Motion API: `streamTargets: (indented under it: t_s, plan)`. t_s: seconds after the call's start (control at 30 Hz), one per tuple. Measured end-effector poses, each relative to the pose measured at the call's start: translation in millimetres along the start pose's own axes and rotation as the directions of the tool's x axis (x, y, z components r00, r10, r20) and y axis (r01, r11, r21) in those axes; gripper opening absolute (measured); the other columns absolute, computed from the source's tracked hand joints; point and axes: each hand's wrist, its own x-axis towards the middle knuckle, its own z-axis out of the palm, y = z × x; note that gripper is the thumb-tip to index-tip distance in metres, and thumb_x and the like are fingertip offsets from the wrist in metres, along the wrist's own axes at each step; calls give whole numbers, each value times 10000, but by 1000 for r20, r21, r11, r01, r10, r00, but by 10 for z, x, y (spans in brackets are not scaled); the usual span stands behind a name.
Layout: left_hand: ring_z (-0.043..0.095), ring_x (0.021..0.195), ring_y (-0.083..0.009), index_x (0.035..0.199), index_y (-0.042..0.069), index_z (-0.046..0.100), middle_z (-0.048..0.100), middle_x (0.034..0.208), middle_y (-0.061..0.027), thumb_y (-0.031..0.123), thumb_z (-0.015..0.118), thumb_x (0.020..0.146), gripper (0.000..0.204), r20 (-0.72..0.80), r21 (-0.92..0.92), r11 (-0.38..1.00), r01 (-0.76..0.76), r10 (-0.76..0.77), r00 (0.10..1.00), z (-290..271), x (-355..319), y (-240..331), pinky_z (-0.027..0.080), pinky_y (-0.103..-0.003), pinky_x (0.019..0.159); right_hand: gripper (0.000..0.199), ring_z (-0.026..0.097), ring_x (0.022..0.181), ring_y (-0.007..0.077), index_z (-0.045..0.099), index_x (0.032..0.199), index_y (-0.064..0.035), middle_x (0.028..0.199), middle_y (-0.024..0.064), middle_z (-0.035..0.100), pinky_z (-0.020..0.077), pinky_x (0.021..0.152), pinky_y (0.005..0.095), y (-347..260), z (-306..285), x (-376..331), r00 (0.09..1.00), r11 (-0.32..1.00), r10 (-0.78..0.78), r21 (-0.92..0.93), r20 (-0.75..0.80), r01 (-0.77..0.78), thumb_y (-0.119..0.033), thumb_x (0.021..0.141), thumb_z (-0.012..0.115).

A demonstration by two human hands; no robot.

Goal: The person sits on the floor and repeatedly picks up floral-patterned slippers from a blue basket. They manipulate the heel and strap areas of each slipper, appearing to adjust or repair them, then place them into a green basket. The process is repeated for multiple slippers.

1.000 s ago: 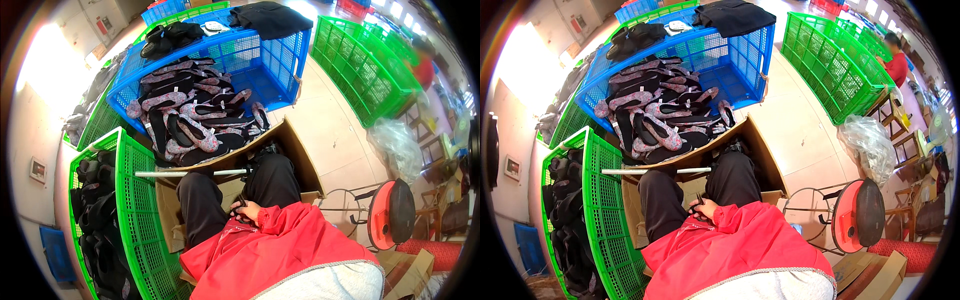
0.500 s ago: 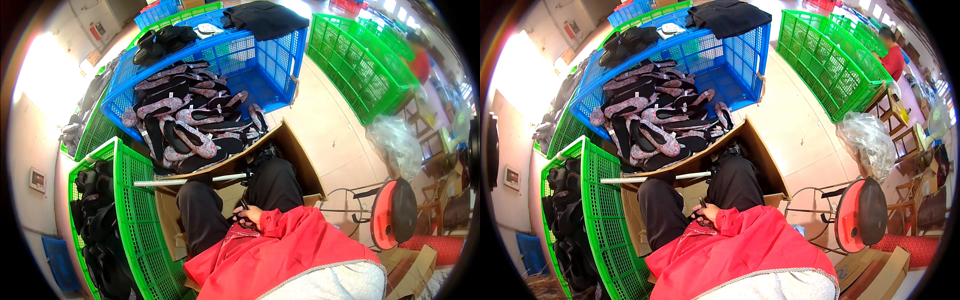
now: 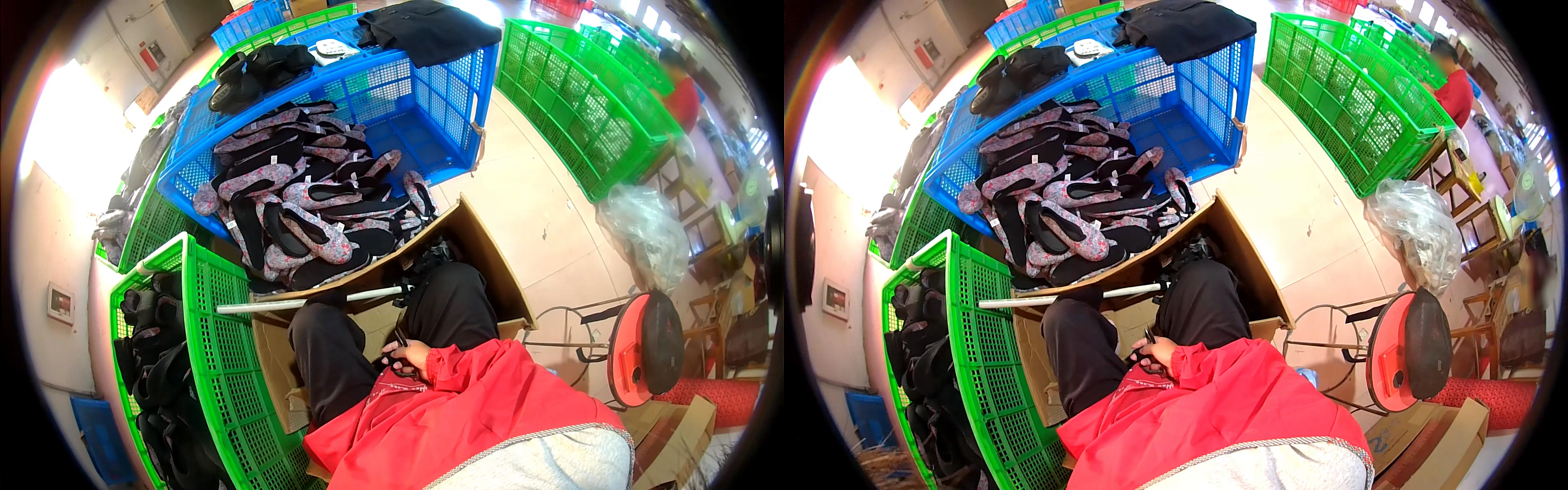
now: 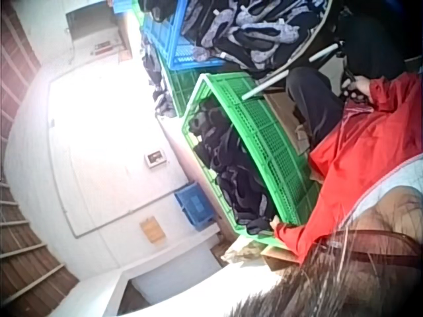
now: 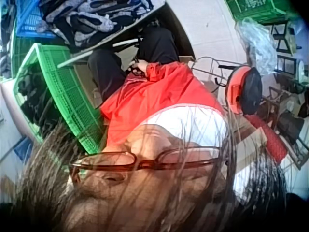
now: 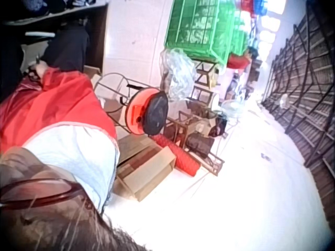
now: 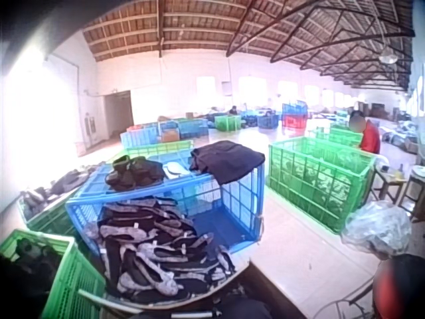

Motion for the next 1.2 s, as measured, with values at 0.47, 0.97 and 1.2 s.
streamTargets:
  t_s: [0.47, 0.97, 1.2]
  plan:
    - [596, 892, -413, 960, 24, 646, 612, 959, -234, 340, 714, 660, 441, -75, 33, 999, -9, 11, 997, -38, -105, -19, 483, -515, 808, 294, 484, 563, 85, 534, 1204, -21, 1007, 100, 671, 318, 411, 212, -58, 42, -74, 1000, 1000, 20, -12, -20, -20, -31, 916, 474]
    - [586, 911, -435, 950, 36, 648, 603, 948, -246, 285, 703, 676, 375, -660, 493, 870, 3, 372, 653, -508, -479, -1064, 480, -557, 798, 268, 545, 588, 112, 528, 1165, -21, 980, 119, 682, 356, 421, 223, 115, -41, 71, 997, 1000, -14, 24, 71, 12, -9, 900, 485]
    - [432, 1302, -427, 1327, -7, 524, 482, 1389, -267, 538, 473, 883, 706, 106, 141, 940, 310, -325, 940, -335, -77, -1218, 343, -454, 1102, 278, 524, 589, 117, 512, 1179, -17, 991, 126, 672, 361, 423, 241, 144, -74, 45, 997, 1000, -28, -6, 72, 28, -23, 902, 480]
